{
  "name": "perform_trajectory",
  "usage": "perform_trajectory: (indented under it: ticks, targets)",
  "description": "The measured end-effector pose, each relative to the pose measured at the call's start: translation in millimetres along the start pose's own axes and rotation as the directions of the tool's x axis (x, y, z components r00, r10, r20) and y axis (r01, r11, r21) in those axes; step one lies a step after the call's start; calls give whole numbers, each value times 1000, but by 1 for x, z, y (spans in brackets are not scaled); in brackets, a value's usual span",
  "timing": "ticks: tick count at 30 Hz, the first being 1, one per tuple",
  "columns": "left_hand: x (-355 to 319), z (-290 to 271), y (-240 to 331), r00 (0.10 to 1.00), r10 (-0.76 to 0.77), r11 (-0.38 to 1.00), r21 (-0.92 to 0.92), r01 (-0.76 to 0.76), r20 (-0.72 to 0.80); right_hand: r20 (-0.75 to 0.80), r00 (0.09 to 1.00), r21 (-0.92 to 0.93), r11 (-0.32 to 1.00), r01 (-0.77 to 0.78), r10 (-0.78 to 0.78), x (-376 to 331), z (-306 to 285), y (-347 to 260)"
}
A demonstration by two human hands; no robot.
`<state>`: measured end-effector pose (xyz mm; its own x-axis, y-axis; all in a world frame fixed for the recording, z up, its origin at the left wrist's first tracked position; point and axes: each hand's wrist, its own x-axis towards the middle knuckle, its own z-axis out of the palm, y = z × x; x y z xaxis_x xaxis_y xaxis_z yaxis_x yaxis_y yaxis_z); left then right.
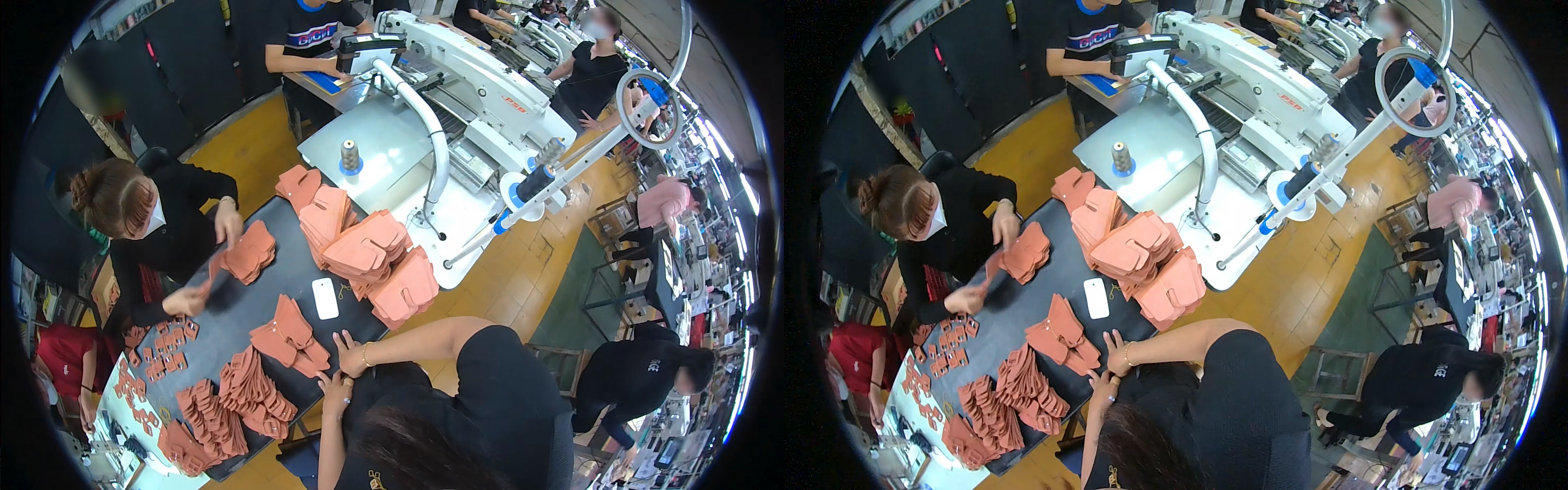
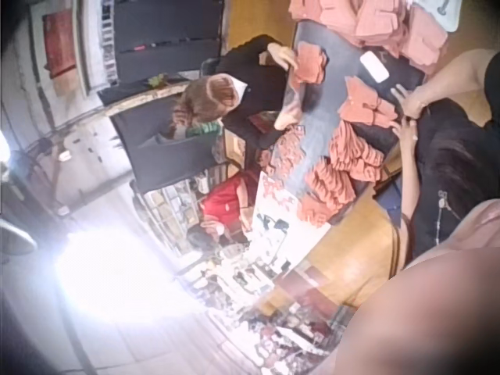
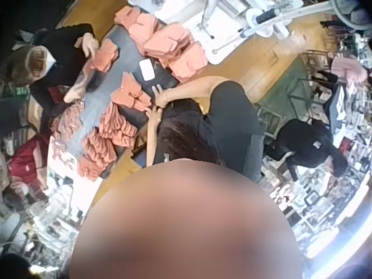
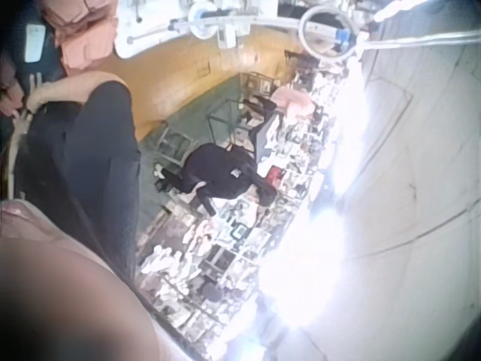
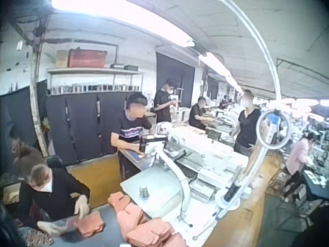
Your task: The person picks up individual pink fabric pieces from a large pile on a table, aligns them, and stacks them into a neat pile. They then gather the stacked pieces and walk to another table to place them down.
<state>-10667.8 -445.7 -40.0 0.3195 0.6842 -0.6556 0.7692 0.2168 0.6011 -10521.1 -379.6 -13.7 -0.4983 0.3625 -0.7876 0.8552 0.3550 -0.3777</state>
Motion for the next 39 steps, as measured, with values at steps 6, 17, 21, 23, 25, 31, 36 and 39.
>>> perform_trajectory:
  ticks: [6,17,21,23,25,31,36,39]
  targets:
    - [-3,-4,25,990,-132,991,-22,133,43,-146,964,-206,960,190,-222,9,22,22]
    - [-5,-6,41,1000,-22,994,110,20,12,-82,955,-242,936,257,-284,9,16,27]
    - [1,-1,35,998,-54,998,35,55,-28,3,959,-252,927,276,-285,8,8,24]
    - [1,-2,37,998,-66,997,24,67,-21,16,959,-256,926,276,-282,8,6,23]
    - [1,-4,42,994,-106,994,24,105,36,29,957,-276,918,287,-290,9,7,24]
    - [2,-20,56,960,-138,980,174,97,244,42,957,-302,909,287,-288,13,10,25]
    - [5,-17,49,959,-137,958,279,65,247,55,952,-238,922,305,-301,5,3,24]
    - [6,-6,38,993,-44,978,206,21,108,72,947,-223,921,320,-312,1,-1,23]
